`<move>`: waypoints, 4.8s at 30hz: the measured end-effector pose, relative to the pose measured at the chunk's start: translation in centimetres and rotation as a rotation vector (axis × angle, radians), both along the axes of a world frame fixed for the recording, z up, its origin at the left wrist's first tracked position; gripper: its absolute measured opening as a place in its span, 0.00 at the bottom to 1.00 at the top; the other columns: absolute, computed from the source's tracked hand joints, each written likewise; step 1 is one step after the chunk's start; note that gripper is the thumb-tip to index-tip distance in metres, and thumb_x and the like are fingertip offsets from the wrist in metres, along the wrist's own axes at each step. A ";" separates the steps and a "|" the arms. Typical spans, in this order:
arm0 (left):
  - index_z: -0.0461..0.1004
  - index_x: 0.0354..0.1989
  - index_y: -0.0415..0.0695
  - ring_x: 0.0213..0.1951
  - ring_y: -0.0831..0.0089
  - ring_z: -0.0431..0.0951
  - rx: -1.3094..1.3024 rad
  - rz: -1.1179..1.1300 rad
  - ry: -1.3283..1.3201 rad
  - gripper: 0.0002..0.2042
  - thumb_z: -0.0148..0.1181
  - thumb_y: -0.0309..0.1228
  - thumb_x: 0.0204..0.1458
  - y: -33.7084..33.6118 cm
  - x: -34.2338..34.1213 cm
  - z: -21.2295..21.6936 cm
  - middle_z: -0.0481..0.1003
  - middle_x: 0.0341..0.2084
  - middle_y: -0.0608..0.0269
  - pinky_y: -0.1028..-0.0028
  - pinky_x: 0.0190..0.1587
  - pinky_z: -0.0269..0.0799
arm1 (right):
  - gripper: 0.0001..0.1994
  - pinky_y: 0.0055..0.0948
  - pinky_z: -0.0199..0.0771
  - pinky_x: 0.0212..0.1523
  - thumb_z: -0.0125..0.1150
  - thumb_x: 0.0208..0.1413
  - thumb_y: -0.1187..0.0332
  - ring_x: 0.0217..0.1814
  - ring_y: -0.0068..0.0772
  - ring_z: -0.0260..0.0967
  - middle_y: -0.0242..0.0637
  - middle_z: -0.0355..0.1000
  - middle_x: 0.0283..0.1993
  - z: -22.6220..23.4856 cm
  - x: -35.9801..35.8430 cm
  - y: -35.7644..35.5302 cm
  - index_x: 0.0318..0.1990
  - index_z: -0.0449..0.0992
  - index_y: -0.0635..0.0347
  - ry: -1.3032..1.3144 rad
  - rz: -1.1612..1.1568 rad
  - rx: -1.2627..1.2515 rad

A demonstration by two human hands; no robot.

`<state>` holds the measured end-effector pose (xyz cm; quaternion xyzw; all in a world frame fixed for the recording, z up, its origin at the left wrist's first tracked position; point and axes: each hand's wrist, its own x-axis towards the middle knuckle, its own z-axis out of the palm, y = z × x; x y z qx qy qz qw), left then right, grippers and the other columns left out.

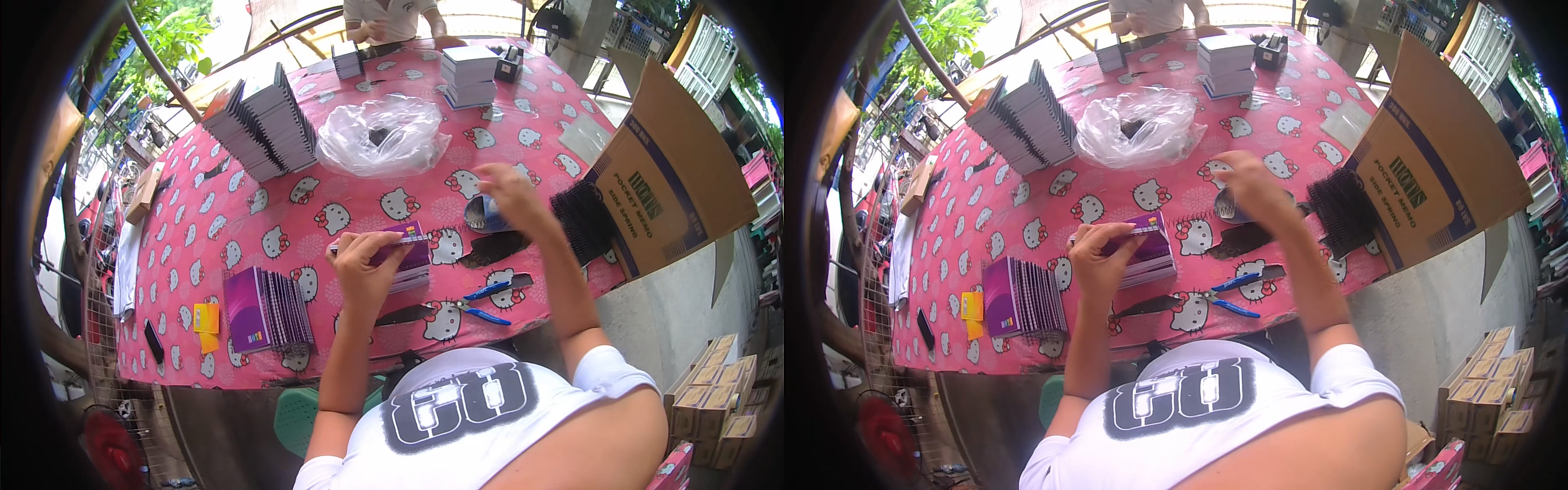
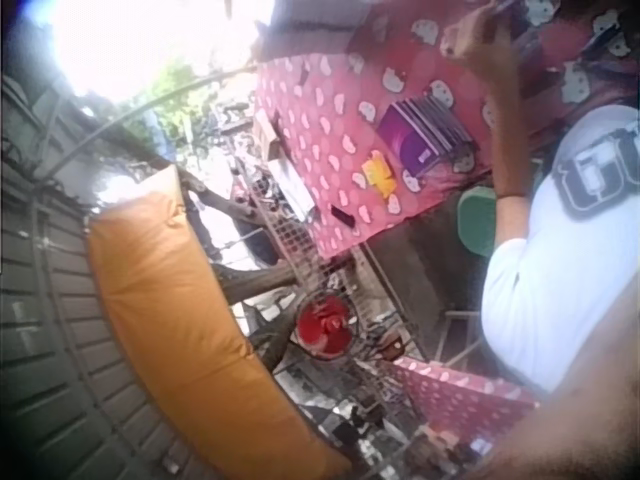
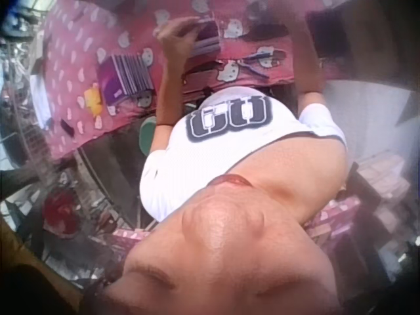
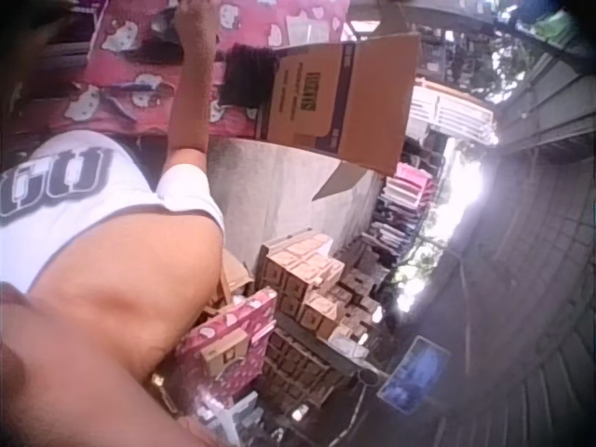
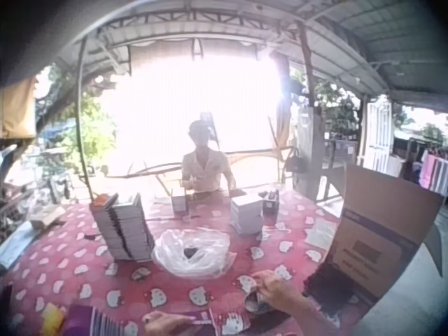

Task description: The person binds notebooks by threading a spiral wire through the holes of several small notebooks and then uses a blue tool to bend the wire ends to secure them.

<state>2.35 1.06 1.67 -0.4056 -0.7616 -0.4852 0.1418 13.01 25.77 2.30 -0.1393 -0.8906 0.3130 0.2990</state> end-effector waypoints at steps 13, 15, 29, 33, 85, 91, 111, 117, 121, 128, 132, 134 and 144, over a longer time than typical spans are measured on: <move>0.79 0.30 0.45 0.38 0.66 0.74 -0.027 -0.041 0.004 0.14 0.74 0.36 0.34 0.8 -1.0 -0.8 0.76 0.27 0.66 0.63 0.48 0.63 | 0.15 0.33 0.70 0.36 0.61 0.40 0.73 0.33 0.28 0.70 0.38 0.74 0.32 -0.8 -0.2 3.8 0.39 0.72 0.61 -0.039 0.369 -0.693; 0.79 0.29 0.45 0.38 0.65 0.74 -0.038 -0.068 -0.026 0.14 0.74 0.36 0.34 1.5 -1.2 -0.5 0.76 0.26 0.66 0.64 0.47 0.63 | 0.15 0.29 0.68 0.35 0.61 0.37 0.75 0.33 0.24 0.67 0.34 0.73 0.32 -1.2 -2.1 3.5 0.38 0.73 0.62 -0.176 0.536 -0.485; 0.78 0.35 0.42 0.39 0.67 0.77 0.118 0.024 -0.249 0.17 0.75 0.29 0.34 -0.4 -2.3 -0.9 0.76 0.35 0.60 0.70 0.42 0.73 | 0.24 0.26 0.71 0.39 0.60 0.32 0.81 0.38 0.23 0.70 0.31 0.76 0.35 0.3 -6.8 0.2 0.45 0.74 0.66 -0.226 0.473 -0.111; 0.78 0.37 0.40 0.39 0.72 0.77 0.301 -0.048 -0.524 0.15 0.73 0.24 0.38 -0.5 -2.6 -2.9 0.76 0.38 0.62 0.76 0.42 0.74 | 0.23 0.32 0.74 0.38 0.64 0.34 0.76 0.39 0.30 0.75 0.37 0.77 0.36 -0.2 -5.9 -0.4 0.44 0.75 0.65 -0.136 0.617 -0.917; 0.78 0.32 0.35 0.35 0.67 0.81 0.417 -0.080 -0.245 0.08 0.64 0.13 0.42 -1.1 3.3 -5.0 0.78 0.35 0.52 0.73 0.38 0.78 | 0.22 0.39 0.65 0.49 0.67 0.46 0.62 0.49 0.44 0.64 0.44 0.68 0.44 -2.5 5.2 -12.5 0.50 0.73 0.58 0.037 0.172 0.055; 0.78 0.31 0.35 0.37 0.65 0.81 0.424 -0.089 -0.095 0.09 0.64 0.11 0.40 -1.6 2.4 -5.2 0.79 0.32 0.52 0.72 0.38 0.78 | 0.20 0.23 0.72 0.36 0.55 0.61 0.57 0.38 0.21 0.70 0.34 0.74 0.41 -3.7 4.5 -9.9 0.51 0.72 0.66 -0.399 0.587 -1.344; 0.70 0.51 0.35 0.47 0.62 0.73 0.521 0.558 0.199 0.18 0.59 0.30 0.53 -13.7 0.0 0.3 0.74 0.45 0.53 0.66 0.52 0.67 | 0.24 0.35 0.72 0.43 0.59 0.44 0.84 0.45 0.46 0.69 0.42 0.68 0.45 5.7 -10.5 -20.6 0.53 0.70 0.59 0.458 0.934 0.065; 0.65 0.56 0.32 0.52 0.64 0.70 1.059 0.602 -0.366 0.39 0.30 0.62 0.60 -20.3 -5.2 -6.0 0.71 0.49 0.48 0.65 0.58 0.61 | 0.22 0.36 0.71 0.46 0.64 0.46 0.68 0.47 0.43 0.69 0.46 0.71 0.43 -1.1 -19.8 -28.0 0.50 0.70 0.63 0.176 0.714 -0.161; 0.73 0.45 0.30 0.40 0.68 0.75 0.926 0.818 -0.469 0.38 0.35 0.60 0.60 -18.8 -6.4 -5.9 0.74 0.39 0.52 0.72 0.44 0.72 | 0.20 0.38 0.67 0.51 0.58 0.52 0.61 0.51 0.47 0.66 0.49 0.67 0.47 -4.3 -21.3 -28.8 0.49 0.69 0.64 0.176 0.771 -0.314; 0.70 0.49 0.30 0.45 0.67 0.74 0.796 0.947 -0.120 0.22 0.44 0.41 0.63 -19.1 -2.2 -1.8 0.72 0.47 0.50 0.72 0.49 0.69 | 0.30 0.45 0.56 0.61 0.63 0.51 0.50 0.63 0.51 0.55 0.53 0.61 0.57 -0.2 -15.7 -23.2 0.54 0.66 0.65 0.216 0.523 0.107; 0.64 0.56 0.37 0.50 0.68 0.71 0.779 0.103 -0.348 0.17 0.47 0.30 0.61 -12.3 0.6 0.5 0.71 0.49 0.56 0.71 0.56 0.63 | 0.33 0.35 0.65 0.53 0.62 0.51 0.44 0.54 0.38 0.65 0.46 0.66 0.51 -2.1 -8.7 -9.3 0.53 0.68 0.65 0.013 0.127 -0.322; 0.64 0.57 0.37 0.54 0.68 0.68 0.603 -0.090 -0.738 0.17 0.50 0.27 0.60 -9.0 -0.4 -2.0 0.69 0.52 0.57 0.71 0.59 0.60 | 0.31 0.26 0.70 0.44 0.59 0.53 0.42 0.46 0.28 0.69 0.40 0.70 0.44 -4.4 -6.3 -7.7 0.50 0.71 0.64 -0.233 0.020 -0.662; 0.62 0.59 0.39 0.54 0.70 0.69 0.335 -0.293 -1.301 0.27 0.65 0.29 0.51 -4.6 -6.1 -12.7 0.71 0.50 0.58 0.73 0.56 0.64 | 0.20 0.24 0.72 0.37 0.67 0.52 0.60 0.36 0.24 0.74 0.35 0.75 0.37 -6.7 -3.5 -6.1 0.45 0.72 0.67 -0.385 0.231 -1.376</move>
